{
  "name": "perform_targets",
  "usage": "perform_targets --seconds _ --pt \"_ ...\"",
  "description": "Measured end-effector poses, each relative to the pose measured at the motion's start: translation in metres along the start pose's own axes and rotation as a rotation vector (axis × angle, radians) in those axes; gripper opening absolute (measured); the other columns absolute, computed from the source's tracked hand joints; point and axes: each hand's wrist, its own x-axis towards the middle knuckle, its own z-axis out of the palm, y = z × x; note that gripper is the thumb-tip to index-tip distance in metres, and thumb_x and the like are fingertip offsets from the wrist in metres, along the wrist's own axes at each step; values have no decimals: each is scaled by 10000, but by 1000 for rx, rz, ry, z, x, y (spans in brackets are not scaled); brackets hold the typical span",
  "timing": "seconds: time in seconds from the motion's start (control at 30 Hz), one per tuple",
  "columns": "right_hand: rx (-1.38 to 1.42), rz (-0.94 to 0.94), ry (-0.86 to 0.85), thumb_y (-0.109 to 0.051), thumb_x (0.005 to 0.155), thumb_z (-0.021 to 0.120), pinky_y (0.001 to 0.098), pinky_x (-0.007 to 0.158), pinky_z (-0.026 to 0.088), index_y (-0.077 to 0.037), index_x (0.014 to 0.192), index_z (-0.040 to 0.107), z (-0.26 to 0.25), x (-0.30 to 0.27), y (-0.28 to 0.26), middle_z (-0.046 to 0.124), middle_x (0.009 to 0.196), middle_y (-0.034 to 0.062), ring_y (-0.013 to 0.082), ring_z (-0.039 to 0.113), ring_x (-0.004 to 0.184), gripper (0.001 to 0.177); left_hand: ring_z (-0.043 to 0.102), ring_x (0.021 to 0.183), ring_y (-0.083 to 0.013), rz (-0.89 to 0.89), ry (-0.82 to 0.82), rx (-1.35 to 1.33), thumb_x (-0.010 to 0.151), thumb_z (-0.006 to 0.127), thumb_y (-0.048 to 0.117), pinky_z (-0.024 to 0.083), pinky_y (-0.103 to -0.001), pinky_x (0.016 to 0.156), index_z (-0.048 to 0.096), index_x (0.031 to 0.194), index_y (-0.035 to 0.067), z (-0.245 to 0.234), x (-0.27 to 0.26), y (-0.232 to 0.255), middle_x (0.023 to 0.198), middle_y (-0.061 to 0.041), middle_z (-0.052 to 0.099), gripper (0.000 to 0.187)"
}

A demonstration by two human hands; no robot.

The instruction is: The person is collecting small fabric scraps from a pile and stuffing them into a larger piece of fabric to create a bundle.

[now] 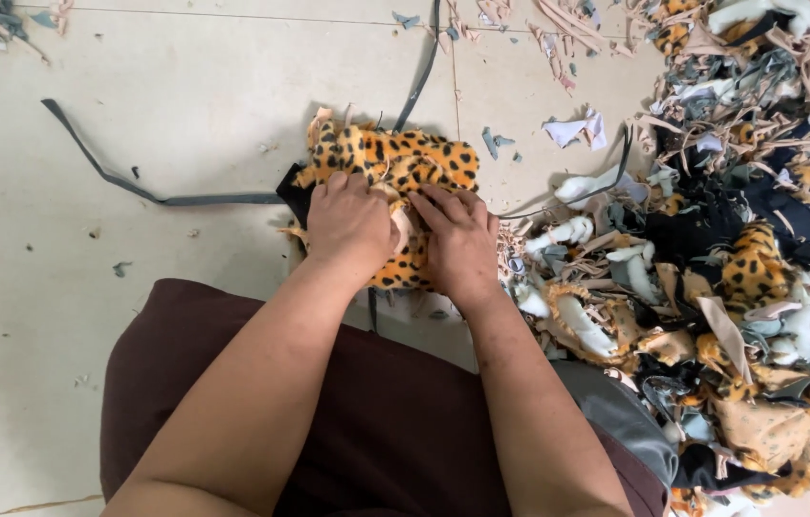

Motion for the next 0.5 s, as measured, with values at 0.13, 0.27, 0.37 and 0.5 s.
perform_targets --seconds 0.13,0.27,0.37,0.5 --pt "50 25 -65 -109 980 503 377 1012 362 -343 1387 654 4 1 11 585 1423 -146 209 421 1326 493 596 1107 -359 33 -31 -223 969 461 362 467 -453 915 625 1019 116 -12 -5 -5 1033 -124 637 300" --pt "135 66 -70 -118 991 507 374 1000 378 -358 1384 653 3 2 14 605 1425 -178 204 447 1328 483 689 1063 -425 -74 -25 -587 948 525 383 540 -510 867 527 1059 186 -12 -8 -5 1037 -150 713 226" --pt "178 92 -104 -100 981 512 365 986 377 -359 1401 642 2 3 16 592 1444 -200 195 442 1336 510 696 1030 -445 35 146 -591 984 545 267 560 -513 849 469 1072 186 -18 -8 -6 1049 -165 673 142" --pt "210 110 -155 -74 943 557 374 979 386 -343 1423 621 0 5 18 580 1470 -198 211 455 1335 554 704 955 -358 428 651 -193 985 583 87 589 -403 812 540 1002 114 9 10 -9 951 -131 629 53"
